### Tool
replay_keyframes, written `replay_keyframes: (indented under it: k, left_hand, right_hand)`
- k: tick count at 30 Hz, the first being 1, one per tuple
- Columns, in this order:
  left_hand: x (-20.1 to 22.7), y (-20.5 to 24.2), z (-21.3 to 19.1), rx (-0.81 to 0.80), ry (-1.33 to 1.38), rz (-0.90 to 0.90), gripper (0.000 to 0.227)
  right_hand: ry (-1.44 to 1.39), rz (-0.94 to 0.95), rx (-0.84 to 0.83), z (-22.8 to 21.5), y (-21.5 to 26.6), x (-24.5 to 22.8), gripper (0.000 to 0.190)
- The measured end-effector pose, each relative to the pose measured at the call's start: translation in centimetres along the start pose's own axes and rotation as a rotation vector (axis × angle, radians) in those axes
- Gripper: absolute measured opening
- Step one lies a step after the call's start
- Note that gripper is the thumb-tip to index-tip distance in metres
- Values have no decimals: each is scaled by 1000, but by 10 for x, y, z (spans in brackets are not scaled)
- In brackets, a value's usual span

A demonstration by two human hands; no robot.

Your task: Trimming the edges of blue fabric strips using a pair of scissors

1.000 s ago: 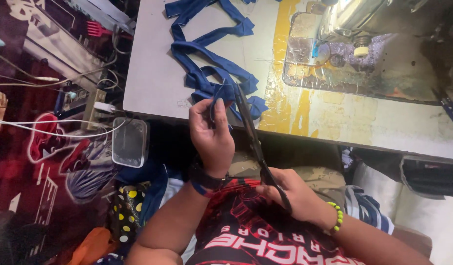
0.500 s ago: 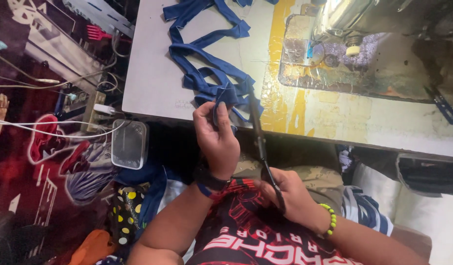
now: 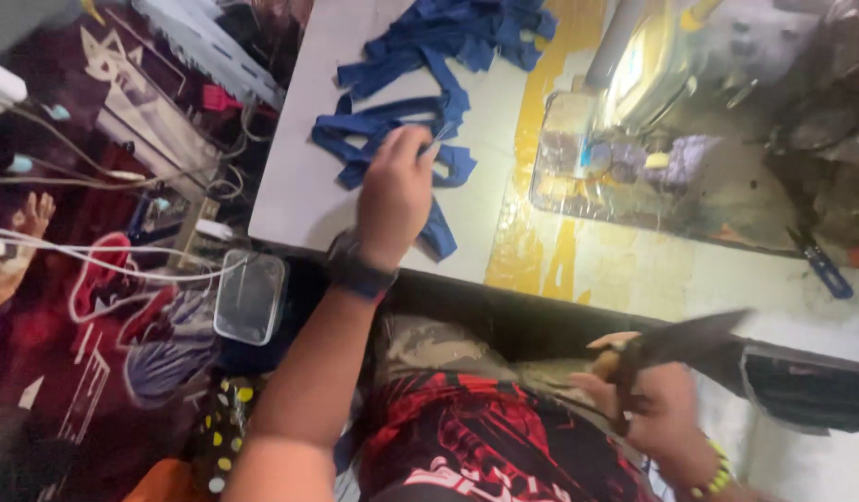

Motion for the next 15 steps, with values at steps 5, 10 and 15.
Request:
replay_keyframes:
  k: [5,10,15]
  left_hand:
    - [136,49,-29,-486,381,-23,8]
    - [149,71,-27,-686,499,4,9]
    - [98,86,-13,-802,817,-280,21]
  right_hand:
    - [-441,-162,155,-39,-25,-40,33]
    - [-488,-125,79,-30,-35,-55,35]
    - [-406,-41,20,-12,-38,-32,34]
Point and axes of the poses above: each hand's wrist, its own y-axis away from the middle knuckle, its own z-axis out of the palm, x = y × z, the point moved 5 cm from there along -y, towards the middle knuckle, and after that the axes turned 8 degrees about -x, right-handed, at the moved point
